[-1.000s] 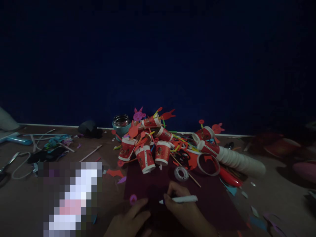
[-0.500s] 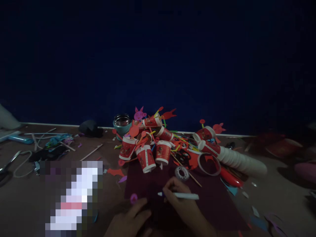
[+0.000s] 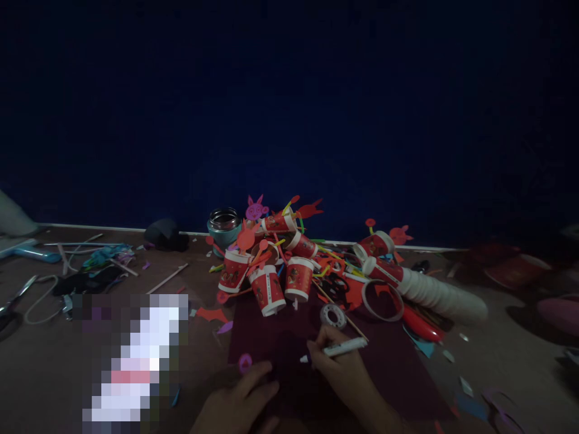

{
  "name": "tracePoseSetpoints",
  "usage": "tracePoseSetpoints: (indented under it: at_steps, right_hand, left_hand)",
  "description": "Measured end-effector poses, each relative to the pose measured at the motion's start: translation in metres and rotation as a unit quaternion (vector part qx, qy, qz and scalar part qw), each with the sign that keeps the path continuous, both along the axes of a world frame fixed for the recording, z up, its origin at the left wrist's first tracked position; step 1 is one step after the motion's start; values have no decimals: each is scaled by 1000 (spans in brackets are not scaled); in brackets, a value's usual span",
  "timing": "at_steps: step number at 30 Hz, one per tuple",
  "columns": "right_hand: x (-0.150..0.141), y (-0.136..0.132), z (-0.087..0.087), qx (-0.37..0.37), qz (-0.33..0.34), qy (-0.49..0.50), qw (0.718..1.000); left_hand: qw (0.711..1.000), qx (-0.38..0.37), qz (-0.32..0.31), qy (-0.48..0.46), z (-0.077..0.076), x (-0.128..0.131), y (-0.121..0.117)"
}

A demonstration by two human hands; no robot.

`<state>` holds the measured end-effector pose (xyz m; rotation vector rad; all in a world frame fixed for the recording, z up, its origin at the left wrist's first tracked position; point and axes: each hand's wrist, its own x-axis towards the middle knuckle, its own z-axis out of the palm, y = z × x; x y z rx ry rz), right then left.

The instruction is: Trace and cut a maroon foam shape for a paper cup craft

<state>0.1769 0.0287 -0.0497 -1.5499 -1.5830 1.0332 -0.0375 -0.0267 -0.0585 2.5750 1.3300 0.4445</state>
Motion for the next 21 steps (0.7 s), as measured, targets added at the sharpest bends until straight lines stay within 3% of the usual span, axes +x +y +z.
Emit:
tracePoseSetpoints:
  at_steps: [7, 21]
  right_hand:
    - [-2, 0, 5, -3, -8, -6, 1000]
    - [-1, -1, -2, 12, -9, -33, 999]
  left_hand:
    - [1000, 0, -8, 19, 2, 0, 0]
    - [999, -6, -17, 28, 0, 0, 1]
